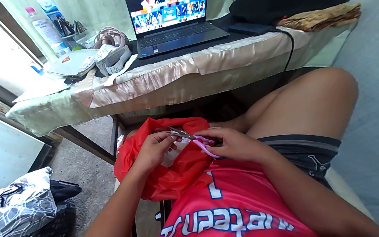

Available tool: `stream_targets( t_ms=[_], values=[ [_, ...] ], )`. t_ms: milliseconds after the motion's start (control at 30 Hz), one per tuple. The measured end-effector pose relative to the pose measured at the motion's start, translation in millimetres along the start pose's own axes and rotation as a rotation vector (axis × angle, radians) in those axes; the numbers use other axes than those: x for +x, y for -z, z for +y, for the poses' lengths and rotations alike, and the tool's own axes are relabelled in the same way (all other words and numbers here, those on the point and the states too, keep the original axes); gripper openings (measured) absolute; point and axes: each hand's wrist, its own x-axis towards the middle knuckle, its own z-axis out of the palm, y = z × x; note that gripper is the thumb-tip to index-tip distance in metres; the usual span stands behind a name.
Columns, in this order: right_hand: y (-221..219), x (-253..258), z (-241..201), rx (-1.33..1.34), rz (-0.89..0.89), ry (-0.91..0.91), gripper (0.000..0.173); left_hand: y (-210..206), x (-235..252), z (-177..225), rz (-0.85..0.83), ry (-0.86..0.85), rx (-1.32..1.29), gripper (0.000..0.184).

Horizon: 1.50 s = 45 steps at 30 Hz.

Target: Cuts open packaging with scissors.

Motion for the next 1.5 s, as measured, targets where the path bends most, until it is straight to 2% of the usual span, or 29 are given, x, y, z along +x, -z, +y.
stream_targets(
  t_ms=[867, 1400, 1500],
  values=[
    [0.1, 0.1, -1.6, 0.021, -0.006, 0.003, 0.046, -0.8, -0.6, -0.8, 0.001, -0.037, 0.053, 0.023],
    [4.1, 0.0, -2.3, -0.049, 0.012, -0.031, 0.034, -0.3, -0.3, -0.8, -0.023, -0.055, 0.070, 0.025],
    [4.5, -0.4, 0.0, -0.027, -0.009, -0.016, 0.038, 0.0, 0.3, -1.9, -0.029, -0.056, 0.067, 0.025]
  ],
)
